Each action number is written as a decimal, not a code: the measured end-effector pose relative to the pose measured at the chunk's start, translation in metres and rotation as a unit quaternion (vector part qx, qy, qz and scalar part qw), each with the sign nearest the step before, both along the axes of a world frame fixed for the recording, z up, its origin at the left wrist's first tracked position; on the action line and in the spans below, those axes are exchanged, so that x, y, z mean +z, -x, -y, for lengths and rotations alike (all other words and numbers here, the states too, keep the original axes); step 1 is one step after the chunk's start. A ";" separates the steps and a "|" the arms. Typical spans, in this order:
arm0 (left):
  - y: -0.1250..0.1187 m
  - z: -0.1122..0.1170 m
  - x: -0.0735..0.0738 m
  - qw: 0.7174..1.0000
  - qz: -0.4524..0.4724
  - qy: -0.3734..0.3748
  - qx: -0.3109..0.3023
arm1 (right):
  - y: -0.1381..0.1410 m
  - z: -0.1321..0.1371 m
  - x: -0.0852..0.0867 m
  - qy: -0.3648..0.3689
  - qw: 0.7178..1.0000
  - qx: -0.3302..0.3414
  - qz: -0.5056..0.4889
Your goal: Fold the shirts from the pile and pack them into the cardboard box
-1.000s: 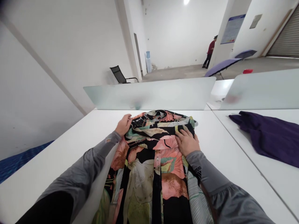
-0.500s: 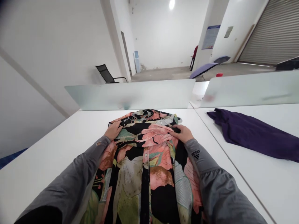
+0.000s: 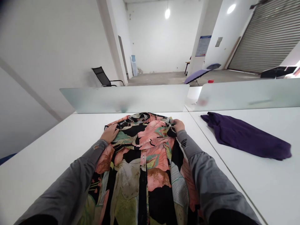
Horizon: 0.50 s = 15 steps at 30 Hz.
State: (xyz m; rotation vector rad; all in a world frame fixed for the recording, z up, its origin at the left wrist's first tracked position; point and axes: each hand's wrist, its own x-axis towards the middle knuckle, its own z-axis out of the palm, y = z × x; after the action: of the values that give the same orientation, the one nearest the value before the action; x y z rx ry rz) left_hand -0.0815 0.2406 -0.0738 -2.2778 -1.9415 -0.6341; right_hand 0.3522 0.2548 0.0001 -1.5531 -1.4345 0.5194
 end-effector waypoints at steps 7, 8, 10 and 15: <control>0.007 -0.007 -0.001 1.000 0.022 0.001 -0.016 | 0.002 0.024 -0.023 -0.064 0.974 0.043 0.213; 0.009 -0.008 0.000 0.999 0.025 0.005 -0.025 | 0.008 0.031 -0.028 -0.085 0.956 0.086 0.266; 0.013 -0.010 0.003 0.999 0.026 0.012 -0.045 | 0.021 0.045 -0.038 -0.109 0.906 0.155 0.377; 0.041 0.000 0.017 0.999 0.011 0.010 -0.037 | 0.036 0.058 -0.056 -0.092 0.842 0.177 0.501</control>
State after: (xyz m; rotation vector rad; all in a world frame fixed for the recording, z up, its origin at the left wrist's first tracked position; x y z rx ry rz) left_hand -0.1228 0.2407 -0.0563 -2.3738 -1.8902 -0.6528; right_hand 0.3164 0.1969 -0.0559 -1.4392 -2.5018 -0.3234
